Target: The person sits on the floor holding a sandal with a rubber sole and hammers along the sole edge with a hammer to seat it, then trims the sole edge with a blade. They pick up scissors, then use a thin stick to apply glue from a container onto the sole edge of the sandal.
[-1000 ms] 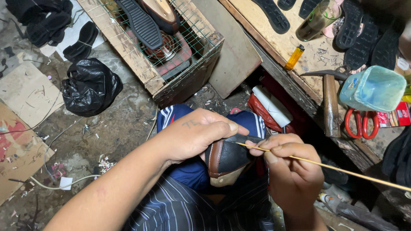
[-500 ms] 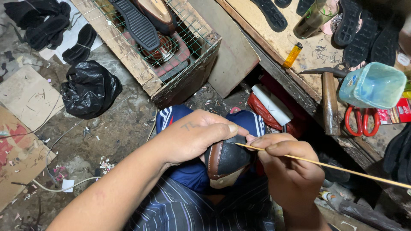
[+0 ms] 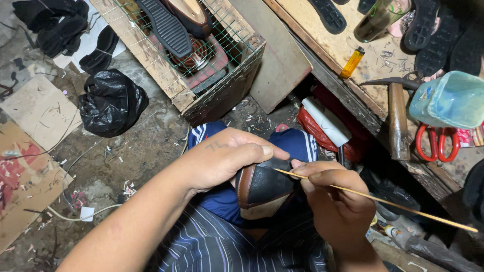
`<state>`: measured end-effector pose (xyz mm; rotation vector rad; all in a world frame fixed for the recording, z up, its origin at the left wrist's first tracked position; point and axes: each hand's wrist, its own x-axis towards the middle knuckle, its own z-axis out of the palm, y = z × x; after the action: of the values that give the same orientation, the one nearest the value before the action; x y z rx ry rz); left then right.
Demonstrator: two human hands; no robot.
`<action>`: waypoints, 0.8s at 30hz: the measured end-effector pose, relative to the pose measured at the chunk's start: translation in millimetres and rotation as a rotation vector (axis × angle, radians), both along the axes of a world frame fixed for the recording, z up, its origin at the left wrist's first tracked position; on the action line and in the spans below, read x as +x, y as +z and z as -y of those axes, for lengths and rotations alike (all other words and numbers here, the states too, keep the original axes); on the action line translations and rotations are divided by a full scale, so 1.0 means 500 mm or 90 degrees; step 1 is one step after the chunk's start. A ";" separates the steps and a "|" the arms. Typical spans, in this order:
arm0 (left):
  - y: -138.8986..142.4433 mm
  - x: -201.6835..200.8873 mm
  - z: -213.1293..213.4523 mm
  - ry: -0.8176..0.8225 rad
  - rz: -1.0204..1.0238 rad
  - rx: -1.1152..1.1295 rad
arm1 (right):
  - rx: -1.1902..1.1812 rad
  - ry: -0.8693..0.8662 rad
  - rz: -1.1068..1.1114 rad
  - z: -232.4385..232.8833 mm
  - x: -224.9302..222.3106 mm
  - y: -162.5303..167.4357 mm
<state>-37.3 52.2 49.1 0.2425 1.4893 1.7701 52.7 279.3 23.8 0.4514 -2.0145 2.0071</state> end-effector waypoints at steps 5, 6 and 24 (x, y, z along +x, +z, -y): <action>-0.015 -0.006 0.014 -0.031 -0.081 0.047 | -0.016 -0.021 -0.002 -0.002 0.008 0.011; -0.016 -0.007 0.017 -0.033 -0.080 0.041 | -0.039 -0.034 -0.007 -0.008 0.011 0.017; -0.010 -0.038 0.014 -0.102 -0.046 -0.058 | 0.595 -0.412 -0.064 -0.555 -0.180 0.040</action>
<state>-56.2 45.3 44.0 0.3723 1.5522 1.5773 -37.1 557.1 43.8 0.0255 -2.4884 0.6076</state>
